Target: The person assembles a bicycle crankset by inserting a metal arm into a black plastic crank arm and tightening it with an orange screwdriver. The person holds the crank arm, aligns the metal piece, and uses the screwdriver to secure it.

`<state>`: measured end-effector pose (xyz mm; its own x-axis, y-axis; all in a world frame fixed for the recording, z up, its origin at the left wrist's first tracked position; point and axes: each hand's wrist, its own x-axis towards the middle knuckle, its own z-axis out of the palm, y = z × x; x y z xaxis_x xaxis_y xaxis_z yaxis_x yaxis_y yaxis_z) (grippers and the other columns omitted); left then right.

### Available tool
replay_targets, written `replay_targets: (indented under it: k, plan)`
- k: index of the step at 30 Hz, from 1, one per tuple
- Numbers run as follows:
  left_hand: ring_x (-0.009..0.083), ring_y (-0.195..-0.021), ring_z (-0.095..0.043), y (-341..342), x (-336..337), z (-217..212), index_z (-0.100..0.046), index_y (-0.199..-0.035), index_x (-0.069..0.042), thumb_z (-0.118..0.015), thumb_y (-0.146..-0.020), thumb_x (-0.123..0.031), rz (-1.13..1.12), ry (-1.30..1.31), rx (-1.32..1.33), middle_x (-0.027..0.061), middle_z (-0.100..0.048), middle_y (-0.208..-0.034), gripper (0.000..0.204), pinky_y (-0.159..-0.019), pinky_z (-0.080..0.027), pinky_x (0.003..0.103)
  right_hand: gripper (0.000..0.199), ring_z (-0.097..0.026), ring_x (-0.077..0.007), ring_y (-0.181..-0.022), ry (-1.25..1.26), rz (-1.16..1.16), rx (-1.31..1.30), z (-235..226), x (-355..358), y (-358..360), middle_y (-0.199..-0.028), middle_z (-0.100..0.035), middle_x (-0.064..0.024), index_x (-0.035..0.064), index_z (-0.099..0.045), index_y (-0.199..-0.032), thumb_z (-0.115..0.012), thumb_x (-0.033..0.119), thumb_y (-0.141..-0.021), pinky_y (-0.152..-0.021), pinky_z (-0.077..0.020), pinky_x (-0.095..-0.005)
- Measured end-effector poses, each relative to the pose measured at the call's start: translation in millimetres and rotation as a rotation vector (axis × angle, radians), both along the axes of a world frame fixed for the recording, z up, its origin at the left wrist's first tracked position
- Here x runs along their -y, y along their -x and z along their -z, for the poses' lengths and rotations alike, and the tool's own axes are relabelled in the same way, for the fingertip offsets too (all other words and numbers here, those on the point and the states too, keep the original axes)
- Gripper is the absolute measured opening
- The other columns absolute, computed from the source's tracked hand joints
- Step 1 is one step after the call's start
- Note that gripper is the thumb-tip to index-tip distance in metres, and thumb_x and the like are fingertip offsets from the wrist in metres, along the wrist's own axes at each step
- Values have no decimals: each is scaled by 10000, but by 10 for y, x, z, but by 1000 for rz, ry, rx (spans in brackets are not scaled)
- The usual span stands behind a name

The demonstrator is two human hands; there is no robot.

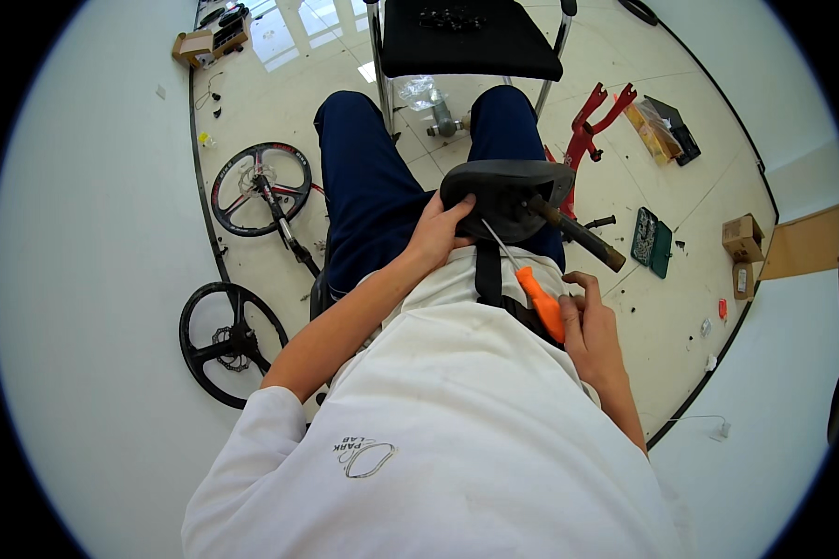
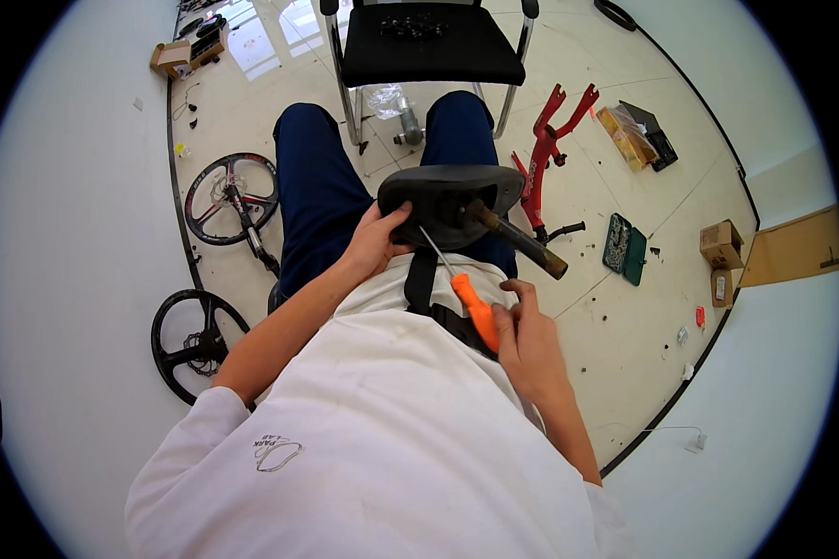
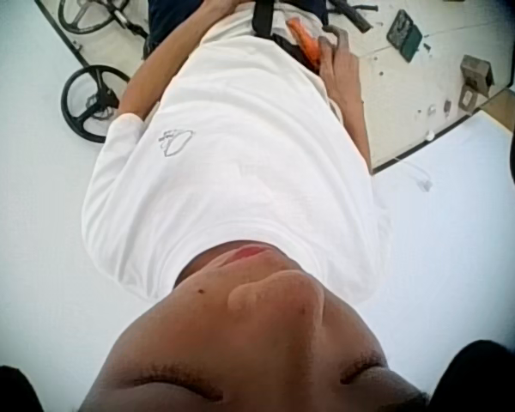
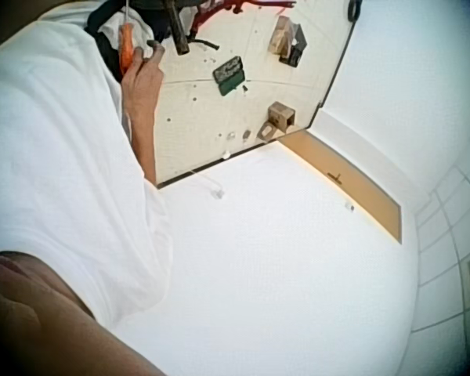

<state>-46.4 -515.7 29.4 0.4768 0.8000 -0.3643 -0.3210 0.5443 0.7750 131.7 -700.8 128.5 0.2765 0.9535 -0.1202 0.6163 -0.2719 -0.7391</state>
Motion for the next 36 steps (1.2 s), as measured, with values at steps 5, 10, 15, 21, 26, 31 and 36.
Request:
replay_targets:
  k: [5,10,15,21,26,31,36]
  plan:
    - [271,-1145,-598,-12,15,-18,-467,-1314,-90,-587,-992,-271,-2,-5,-3,104,-572,-1268,389,-959,-511,543,312,-589,-261,-709,-34,-191,-24,-18,-7,2,-910,-633,-175,-10,-532,-1194,-614,134,-930,-719,-495,-329]
    - [243,-1068,-628,9,-25,-39,-500,-1270,-71,-620,-973,-290,-17,-5,28,98,-604,-1192,389,-888,-549,488,283,-645,-282,-905,-110,-202,-33,-9,-37,-79,-1007,-665,-187,-37,-588,-1143,-614,103,-898,-823,-486,-327]
    - [157,-822,-677,-9,-22,-189,-547,-1174,-52,-646,-955,-284,-46,-235,-94,77,-658,-981,334,-667,-603,315,248,-655,-287,-868,-223,-41,-10,-269,-32,-184,-983,-667,-167,-33,-610,-1097,-603,43,-861,-806,-502,-326]
    - [104,-724,-636,-96,55,-584,-546,-1189,-43,-615,-971,-243,-79,-504,-165,59,-654,-898,305,-578,-547,257,249,-628,-247,-758,-359,-21,201,-580,-70,-304,-916,-643,-131,-17,-619,-1080,-605,-2,-832,-703,-499,-306]
    - [79,-718,-597,-17,-30,-730,-584,-1167,-53,-602,-971,-228,-136,-788,-210,32,-642,-886,263,-570,-499,238,259,-614,-239,-731,-390,-31,231,-688,-17,-397,-899,-636,-126,-15,-628,-1070,-603,-14,-813,-673,-493,-294]
    - [71,-706,-588,43,2,-907,-602,-1134,-58,-595,-969,-246,-61,-728,-251,17,-632,-868,251,-540,-477,227,271,-629,-261,-744,-420,-94,298,-704,-56,-446,-921,-642,-135,-10,-631,-1078,-613,-10,-808,-656,-517,-313]
    - [77,-646,-612,20,-21,-965,-603,-1134,-72,-581,-966,-248,-32,-698,-247,21,-628,-838,244,-474,-473,217,279,-640,-274,-763,-427,-115,304,-672,-94,-459,-949,-643,-144,-8,-630,-1081,-607,-25,-803,-676,-530,-318]
